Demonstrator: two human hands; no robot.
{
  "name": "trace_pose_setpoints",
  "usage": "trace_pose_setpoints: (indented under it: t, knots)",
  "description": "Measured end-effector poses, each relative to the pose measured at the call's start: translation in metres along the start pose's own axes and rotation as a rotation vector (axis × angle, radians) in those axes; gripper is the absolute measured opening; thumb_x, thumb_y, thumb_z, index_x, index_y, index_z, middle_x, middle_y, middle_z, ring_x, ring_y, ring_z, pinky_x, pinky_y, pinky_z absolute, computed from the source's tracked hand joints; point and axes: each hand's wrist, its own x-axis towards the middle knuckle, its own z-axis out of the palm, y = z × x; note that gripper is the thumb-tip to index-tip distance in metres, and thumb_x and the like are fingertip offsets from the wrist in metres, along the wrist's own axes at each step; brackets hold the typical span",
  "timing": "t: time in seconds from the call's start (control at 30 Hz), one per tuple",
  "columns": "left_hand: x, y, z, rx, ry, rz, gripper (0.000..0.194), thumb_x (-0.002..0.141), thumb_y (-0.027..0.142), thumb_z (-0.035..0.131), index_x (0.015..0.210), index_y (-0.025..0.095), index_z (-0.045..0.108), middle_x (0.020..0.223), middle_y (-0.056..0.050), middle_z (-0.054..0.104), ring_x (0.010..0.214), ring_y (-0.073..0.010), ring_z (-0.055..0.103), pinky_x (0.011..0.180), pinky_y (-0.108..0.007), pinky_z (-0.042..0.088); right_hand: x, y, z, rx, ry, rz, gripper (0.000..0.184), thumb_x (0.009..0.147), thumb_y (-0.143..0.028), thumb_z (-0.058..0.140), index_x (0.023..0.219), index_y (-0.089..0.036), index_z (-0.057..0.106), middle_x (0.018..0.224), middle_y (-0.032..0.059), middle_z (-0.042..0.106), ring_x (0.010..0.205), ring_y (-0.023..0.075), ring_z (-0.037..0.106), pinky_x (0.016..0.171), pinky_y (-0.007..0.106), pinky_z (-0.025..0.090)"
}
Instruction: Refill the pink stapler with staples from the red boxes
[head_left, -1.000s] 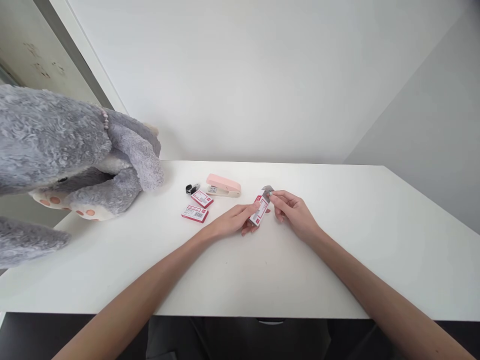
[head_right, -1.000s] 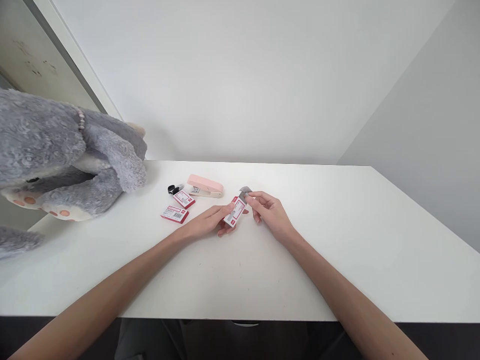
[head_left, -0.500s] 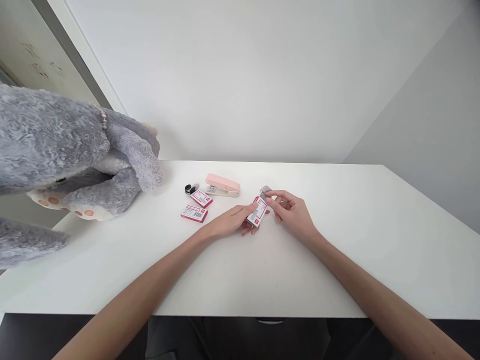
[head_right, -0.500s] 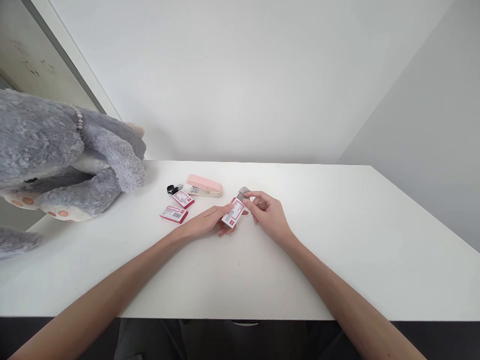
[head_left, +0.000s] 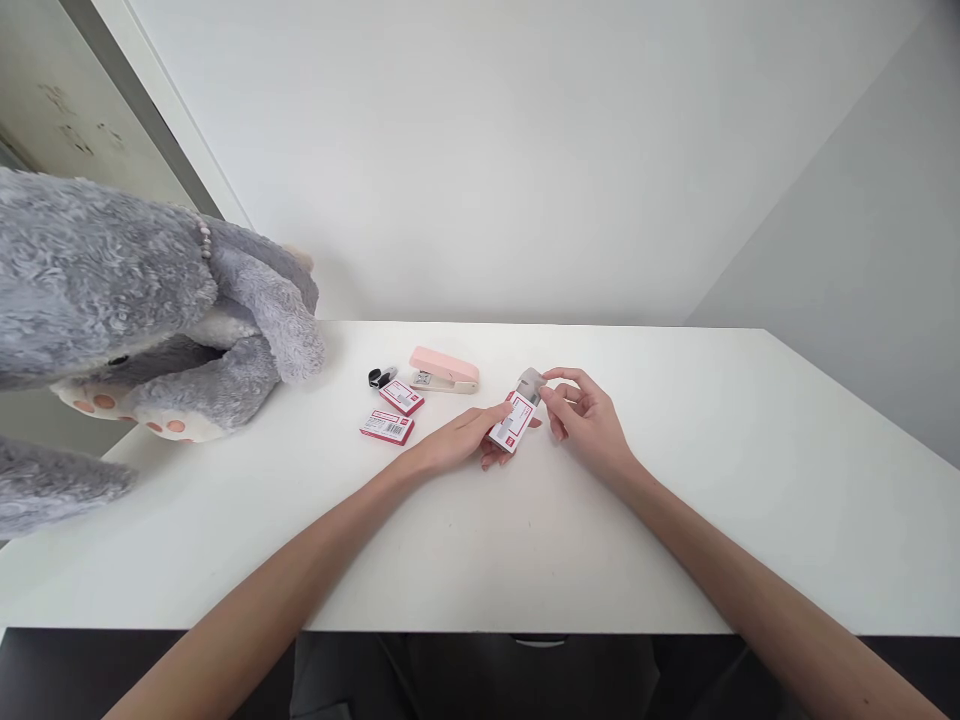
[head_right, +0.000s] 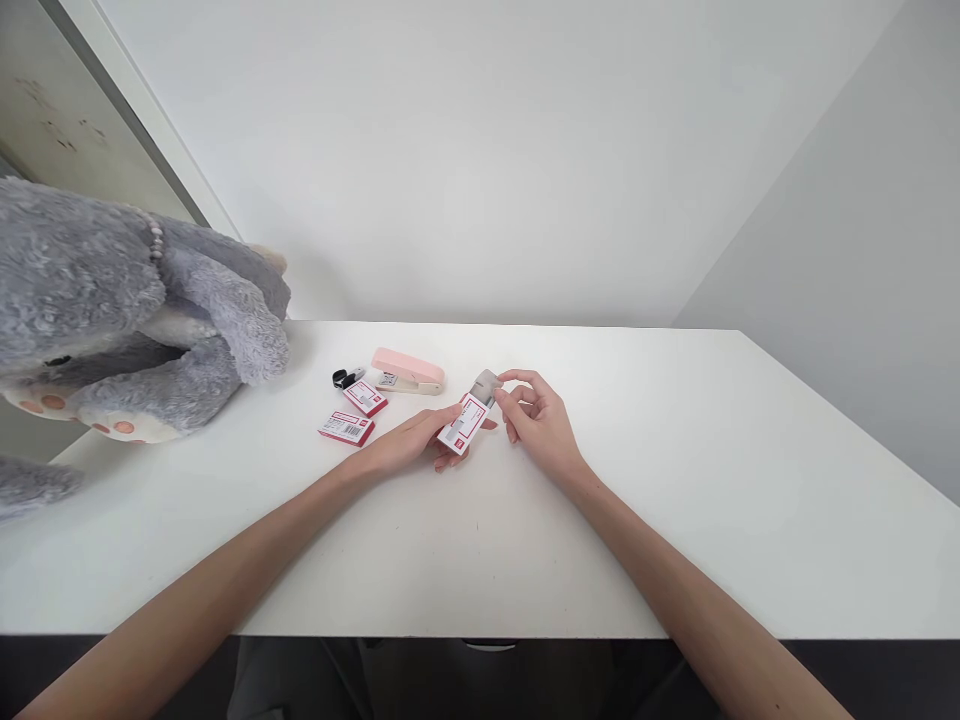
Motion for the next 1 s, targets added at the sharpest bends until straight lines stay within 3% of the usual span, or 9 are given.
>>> trace_pose_setpoints:
  t: [0.13,0.3,0.77,1.0]
  knots:
    - [0.0,-0.002,0.0,0.054,0.008,0.013,0.058,0.105,0.06,0.032,0.094,0.016,0.069,0.074,0.0,0.054,0.064,-0.0137,0.046,0.074,-0.032,0.043,0.0,0.002,-0.001,-0.002,-0.02,0.01,0.041,0.091,-0.055,0.073,0.117,-0.027,0.06,0.062,-0.0089,0.053,0.05,0.0119,0.049,0.054,0.027,0.044]
    - [0.003,-0.009,0.001,0.105,0.024,-0.001,0.049,0.102,0.061,0.042,0.084,0.019,0.058,0.07,0.002,0.052,0.064,-0.0138,0.048,0.068,-0.03,0.039,0.0,0.002,0.0,0.01,-0.057,0.048,0.044,0.089,-0.056,0.075,0.118,-0.028,0.057,0.065,-0.0098,0.055,0.049,0.0111,0.05,0.057,0.028,0.045]
    - [0.003,-0.011,0.002,0.202,0.015,0.0,0.047,0.103,0.057,0.04,0.078,0.02,0.053,0.066,0.003,0.052,0.062,-0.0133,0.045,0.064,-0.029,0.036,0.002,0.007,-0.003,0.001,-0.167,0.048,0.036,0.091,-0.055,0.074,0.113,-0.028,0.067,0.06,-0.0091,0.046,0.052,0.0125,0.049,0.058,0.03,0.041]
    - [0.003,-0.01,0.003,0.176,0.012,0.011,0.045,0.102,0.057,0.041,0.083,0.019,0.057,0.068,0.001,0.052,0.062,-0.0137,0.046,0.063,-0.029,0.036,-0.001,0.0,-0.003,-0.018,-0.179,0.059,0.038,0.094,-0.058,0.067,0.118,-0.028,0.068,0.059,-0.0079,0.051,0.053,0.0127,0.048,0.061,0.03,0.043]
